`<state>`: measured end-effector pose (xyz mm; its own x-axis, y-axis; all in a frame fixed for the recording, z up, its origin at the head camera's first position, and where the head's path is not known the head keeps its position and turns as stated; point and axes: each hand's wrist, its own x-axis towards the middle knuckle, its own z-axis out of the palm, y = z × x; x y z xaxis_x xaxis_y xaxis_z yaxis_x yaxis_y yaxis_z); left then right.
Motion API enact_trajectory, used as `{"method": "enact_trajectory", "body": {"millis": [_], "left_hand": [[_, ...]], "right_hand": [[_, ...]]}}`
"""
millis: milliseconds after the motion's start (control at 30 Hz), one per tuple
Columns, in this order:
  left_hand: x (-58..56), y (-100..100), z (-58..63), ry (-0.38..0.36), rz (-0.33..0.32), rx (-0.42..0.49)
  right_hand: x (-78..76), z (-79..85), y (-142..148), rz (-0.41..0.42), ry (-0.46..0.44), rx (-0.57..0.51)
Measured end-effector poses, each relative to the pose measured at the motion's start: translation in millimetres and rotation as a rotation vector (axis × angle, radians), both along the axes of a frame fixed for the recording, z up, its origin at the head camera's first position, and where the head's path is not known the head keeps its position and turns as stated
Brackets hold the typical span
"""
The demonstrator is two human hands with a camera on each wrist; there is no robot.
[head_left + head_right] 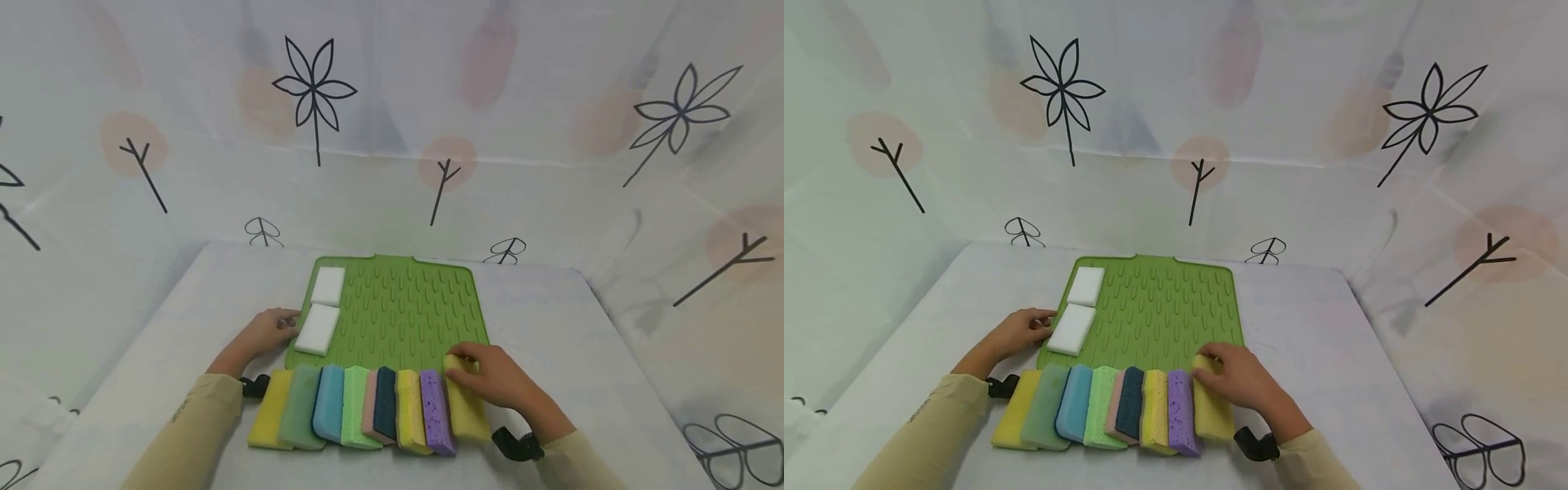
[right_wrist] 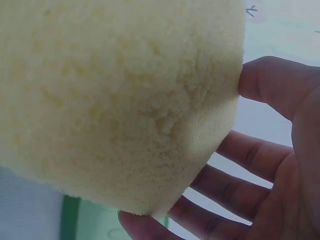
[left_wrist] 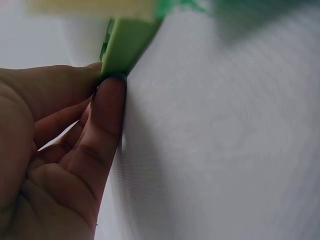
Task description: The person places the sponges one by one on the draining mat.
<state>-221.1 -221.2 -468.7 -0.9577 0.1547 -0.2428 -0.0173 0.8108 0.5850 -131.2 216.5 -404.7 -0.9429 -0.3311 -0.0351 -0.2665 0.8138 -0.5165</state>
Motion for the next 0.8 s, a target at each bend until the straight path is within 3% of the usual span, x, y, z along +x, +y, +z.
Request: {"method": "enact_trajectory", "body": {"millis": [800], "left_hand": [[-1.2, -1.1, -3.2, -0.003, 0.023, 0.013]], "right_hand": [[-38.5, 18.1, -13.2, 0.062, 0.043, 0.038]]}}
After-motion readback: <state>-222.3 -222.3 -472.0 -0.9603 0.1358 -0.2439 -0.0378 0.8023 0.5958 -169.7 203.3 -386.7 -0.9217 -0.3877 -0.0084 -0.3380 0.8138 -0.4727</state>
